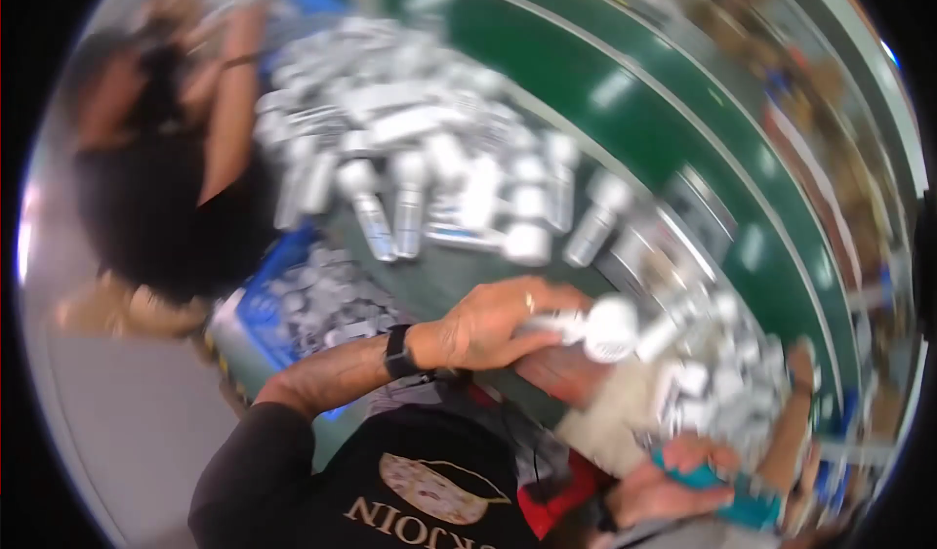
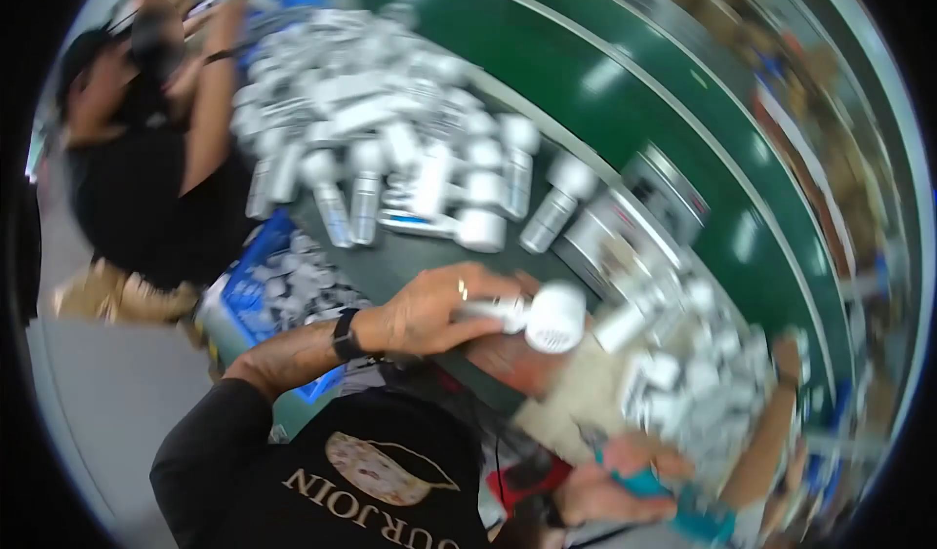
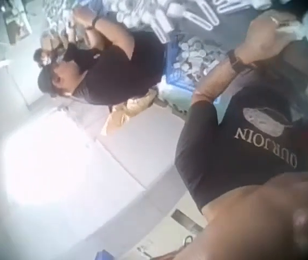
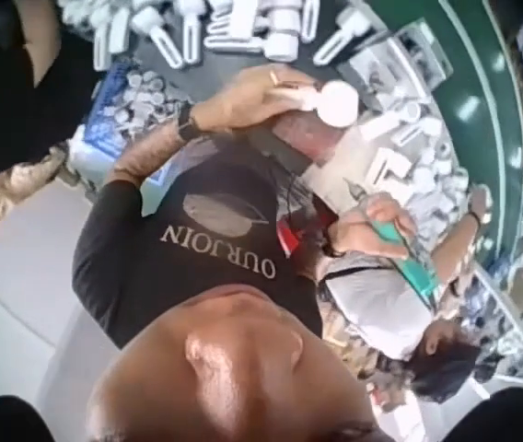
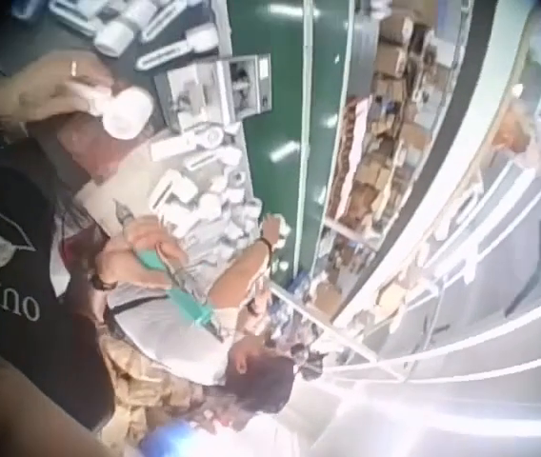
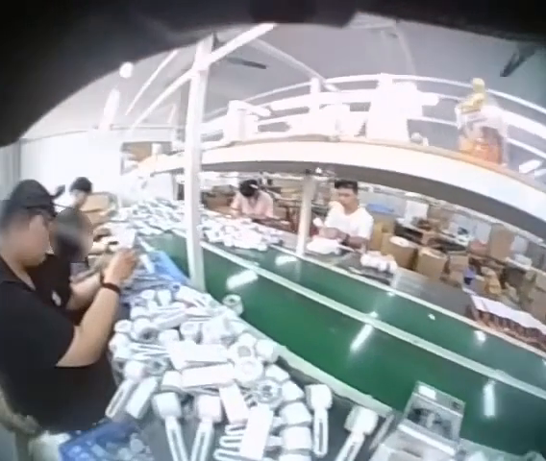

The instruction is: The person picks up a white plastic component from a pile, places it on a red block, and presses a teal power tool against it. They then set the assembled piece aside and repeat the process with several more components.

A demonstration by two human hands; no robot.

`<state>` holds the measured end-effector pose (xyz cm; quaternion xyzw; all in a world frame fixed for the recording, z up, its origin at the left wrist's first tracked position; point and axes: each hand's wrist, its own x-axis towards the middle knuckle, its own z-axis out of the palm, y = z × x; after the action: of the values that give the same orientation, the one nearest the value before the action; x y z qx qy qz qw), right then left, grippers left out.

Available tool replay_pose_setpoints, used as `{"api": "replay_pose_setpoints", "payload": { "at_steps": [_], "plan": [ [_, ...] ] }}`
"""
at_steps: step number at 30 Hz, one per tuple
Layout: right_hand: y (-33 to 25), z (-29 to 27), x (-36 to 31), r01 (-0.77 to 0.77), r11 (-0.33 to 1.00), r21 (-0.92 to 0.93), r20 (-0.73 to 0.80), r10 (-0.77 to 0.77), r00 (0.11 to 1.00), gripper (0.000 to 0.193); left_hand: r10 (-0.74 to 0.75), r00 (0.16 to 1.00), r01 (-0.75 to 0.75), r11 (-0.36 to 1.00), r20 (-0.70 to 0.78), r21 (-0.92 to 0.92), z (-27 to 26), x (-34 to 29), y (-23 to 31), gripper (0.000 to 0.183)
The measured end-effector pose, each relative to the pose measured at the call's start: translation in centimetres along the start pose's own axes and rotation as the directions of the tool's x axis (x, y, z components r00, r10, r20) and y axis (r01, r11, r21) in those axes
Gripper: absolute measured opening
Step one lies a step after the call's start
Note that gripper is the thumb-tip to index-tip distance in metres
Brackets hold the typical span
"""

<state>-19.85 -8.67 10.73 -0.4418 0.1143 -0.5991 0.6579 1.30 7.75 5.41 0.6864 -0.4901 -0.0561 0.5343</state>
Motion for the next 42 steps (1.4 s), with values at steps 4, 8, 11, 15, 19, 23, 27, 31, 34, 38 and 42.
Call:
{"api": "replay_pose_setpoints", "payload": {
  "at_steps": [4, 8, 11, 15, 19, 23, 27, 31, 34, 38, 42],
  "plan": [
    [-0.1, 0.0, -1.2, -0.174, 0.949, -0.263, -0.047, 0.167, 0.985, 0.058, -0.218, 0.783, 0.221, 0.973, -0.582, -0.068, -10.3, -1.5, -6.1, 0.038],
    [1.5, 1.2, -2.4, -0.131, 0.917, -0.377, 0.07, 0.169, 0.983, 0.059, -0.277, 0.529, 0.34, 0.935, -0.802, -0.099, -24.6, -0.6, -12.2, 0.055],
    [2.6, 1.1, -2.7, -0.193, 0.922, -0.336, 0.089, 0.235, 0.968, 0.062, -0.276, 0.474, 0.567, 0.822, -0.836, 0.051, -34.2, -0.3, -18.1, 0.07],
    [2.6, -1.4, -2.6, -0.207, 0.925, -0.318, 0.082, 0.244, 0.966, 0.062, -0.203, 0.578, 0.587, 0.776, -0.79, 0.23, -32.8, 1.0, -15.2, 0.061],
    [2.6, -1.2, -3.2, -0.185, 0.923, -0.336, 0.157, 0.249, 0.956, 0.06, 0.176, 0.577, 0.503, 0.693, -0.797, 0.517, -29.9, -6.5, -13.8, 0.03],
    [3.0, -1.7, -2.8, -0.171, 0.907, -0.385, 0.151, 0.245, 0.958, 0.063, 0.054, 0.47, 0.571, 0.743, -0.881, 0.351, -27.2, -14.5, -13.3, 0.024],
    [3.3, -2.0, -1.9, -0.221, 0.907, -0.357, 0.158, 0.292, 0.943, 0.062, -0.108, 0.453, 0.619, 0.752, -0.885, 0.226, -22.7, -16.0, -13.9, 0.024],
    [3.3, -1.3, -2.1, -0.266, 0.916, -0.299, 0.288, 0.353, 0.89, 0.055, 0.019, 0.432, 0.703, 0.619, -0.902, 0.35, -20.9, -14.0, -16.1, 0.029],
    [3.0, -2.1, -2.8, -0.316, 0.917, -0.243, 0.313, 0.382, 0.869, 0.056, 0.021, 0.459, 0.693, 0.617, -0.888, 0.372, -20.7, -13.0, -17.2, 0.032],
    [3.1, -3.1, -4.1, -0.225, 0.893, -0.389, 0.21, 0.324, 0.923, 0.071, -0.032, 0.6, 0.672, 0.561, -0.799, 0.483, -22.7, -14.0, -16.4, 0.027],
    [3.5, -3.3, -4.2, -0.182, 0.899, -0.398, 0.292, 0.312, 0.904, 0.081, 0.168, 0.44, 0.573, 0.704, -0.882, 0.42, -20.2, -11.9, -11.1, 0.023]
  ]
}}
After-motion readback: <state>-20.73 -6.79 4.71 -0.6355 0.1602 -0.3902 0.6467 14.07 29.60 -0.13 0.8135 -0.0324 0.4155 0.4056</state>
